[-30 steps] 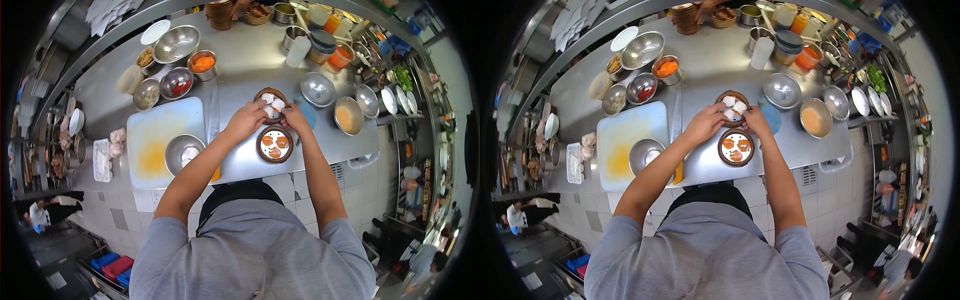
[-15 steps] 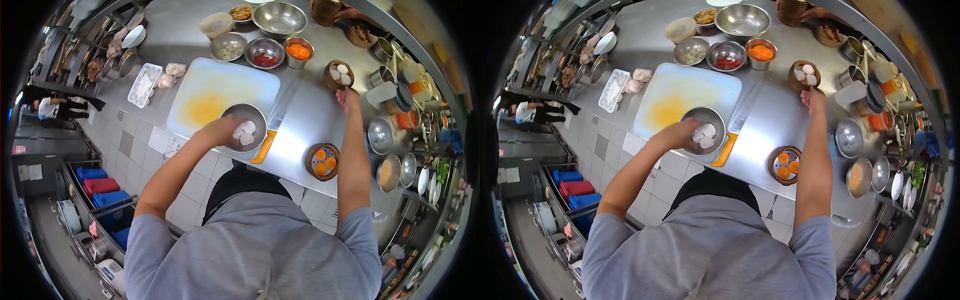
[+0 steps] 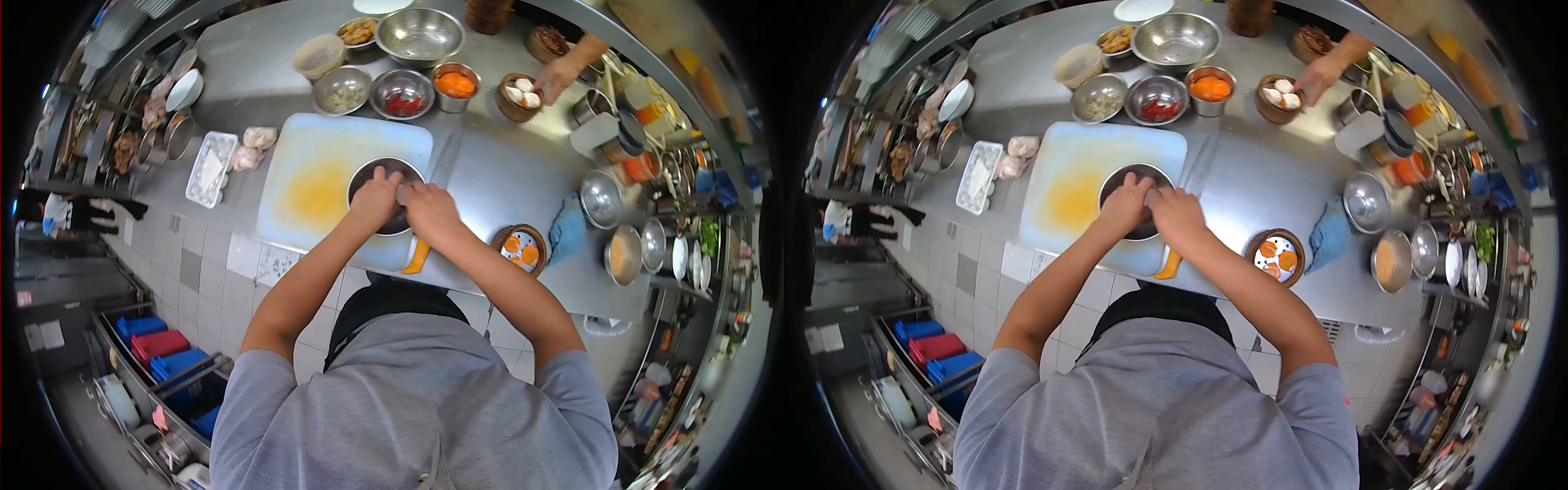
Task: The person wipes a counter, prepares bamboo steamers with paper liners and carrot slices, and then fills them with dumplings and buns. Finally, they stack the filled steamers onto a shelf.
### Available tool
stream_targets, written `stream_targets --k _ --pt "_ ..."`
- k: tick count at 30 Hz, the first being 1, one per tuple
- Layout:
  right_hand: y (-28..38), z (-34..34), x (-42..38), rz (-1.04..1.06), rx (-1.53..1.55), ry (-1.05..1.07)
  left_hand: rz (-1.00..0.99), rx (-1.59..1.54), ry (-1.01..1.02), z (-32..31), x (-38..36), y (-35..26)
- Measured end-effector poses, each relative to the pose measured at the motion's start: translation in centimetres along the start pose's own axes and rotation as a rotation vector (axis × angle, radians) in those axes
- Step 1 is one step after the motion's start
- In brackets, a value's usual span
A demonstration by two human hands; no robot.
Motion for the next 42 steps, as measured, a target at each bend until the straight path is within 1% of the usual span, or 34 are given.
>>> stream_targets --k 3,4,5,6,9,12,13,15,16,17,18,19,20,22,24,26,27,30,31,34,35,37,38,39,41,42 --pt "0.2 -2.4 3.5 -0.179 -0.018 0.094 -0.004 0.077 -0.003 -1.4 2.7 2.4" --pt "0.4 -3.3 4.5 -0.172 -0.026 0.075 -0.009 0.109 -0.017 -1.4 3.6 3.2" --pt "0.1 -4.1 5.5 -0.164 -0.043 0.052 0.004 0.111 0.011 0.0 3.4 2.9" --pt "-0.2 -3.7 5.8 -0.157 -0.065 0.033 0.016 0.109 0.038 0.6 3.4 2.8" --pt "0.1 -1.2 4.8 -0.147 0.004 0.013 -0.009 0.04 0.014 1.3 3.4 2.5" --pt "0.0 2.7 1.4 -0.017 0.298 -0.187 -0.173 0.157 -0.072 2.8 2.2 1.2" --pt "-1.5 3.0 -0.5 -0.057 0.471 -0.244 -0.163 0.123 -0.071 2.9 2.3 1.2" --pt "-4.3 5.8 -6.2 -0.322 0.653 -0.296 -0.192 0.063 -0.121 4.4 1.5 -0.1" --pt "-5.7 7.1 -9.8 -0.42 0.629 -0.33 -0.208 0.036 -0.146 5.4 1.0 -0.8" --pt "-7.5 7.0 -13.7 -0.498 0.58 -0.385 -0.272 -0.013 -0.208 6.4 0.2 -2.2" --pt "-9.4 6.5 -17.6 -0.571 0.512 -0.397 -0.361 -0.08 -0.183 6.4 -0.6 -3.9" --pt "-10.7 6.1 -20.9 -0.588 0.415 -0.424 -0.447 -0.147 -0.155 6.0 -1.5 -6.0" --pt "-10.8 6.1 -22.9 -0.632 0.42 -0.419 -0.533 -0.214 -0.127 5.4 -2.5 -8.2" --pt "-10.9 6.2 -25.7 -0.719 0.427 -0.414 -0.707 -0.23 0.013 2.1 -4.5 -13.5" --pt "-11.1 5.9 -26.6 -0.617 0.273 -0.459 -0.733 -0.163 0.132 -1.1 -5.7 -18.6" --pt "-11.8 5.0 -27.4 -0.478 0.095 -0.496 -0.788 -0.064 0.148 -4.9 -5.7 -22.2" --pt "-11.8 5.0 -27.5 -0.443 0.06 -0.476 -0.836 -0.025 0.088 -6.4 -5.8 -23.4" --pt "-11.9 4.5 -27.9 -0.45 0.03 -0.415 -0.865 0.05 0.079 -9.4 -5.4 -25.0" --pt "-12.0 4.5 -28.2 -0.477 0.047 -0.44 -0.863 0.087 0.094 -10.1 -5.1 -25.0" --pt "-11.6 5.2 -28.5 -0.543 0.133 -0.525 -0.818 0.056 0.034 -9.0 -5.6 -24.6" --pt "-11.4 5.5 -28.9 -0.554 0.186 -0.558 -0.804 -0.007 0.043 -7.2 -6.1 -24.1" --pt "-11.3 5.5 -30.0 -0.573 0.267 -0.594 -0.76 -0.128 0.053 -1.6 -7.0 -21.9" --pt "-11.9 4.9 -31.2 -0.662 0.302 -0.584 -0.671 -0.069 0.087 0.0 -6.2 -19.1" --pt "-12.6 4.1 -32.3 -0.747 0.339 -0.571 -0.609 -0.056 0.042 1.3 -5.1 -15.3" --pt "-14.8 0.0 -34.9 -0.844 0.63 -0.631 -0.294 -0.107 -0.025 4.3 -2.8 -7.0" --pt "-14.0 -0.4 -34.1 -0.91 0.764 -0.619 -0.196 -0.073 -0.049 5.0 -2.8 -4.0"
Point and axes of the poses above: each hand's wrist, its own x-axis towards the middle knuckle, its own z-axis out of the back of the hand, y = z × x, the point moved 6 cm from there along x, towards the middle knuckle, and after that the axes turned 8 degrees about z, right-handed, at the moved point
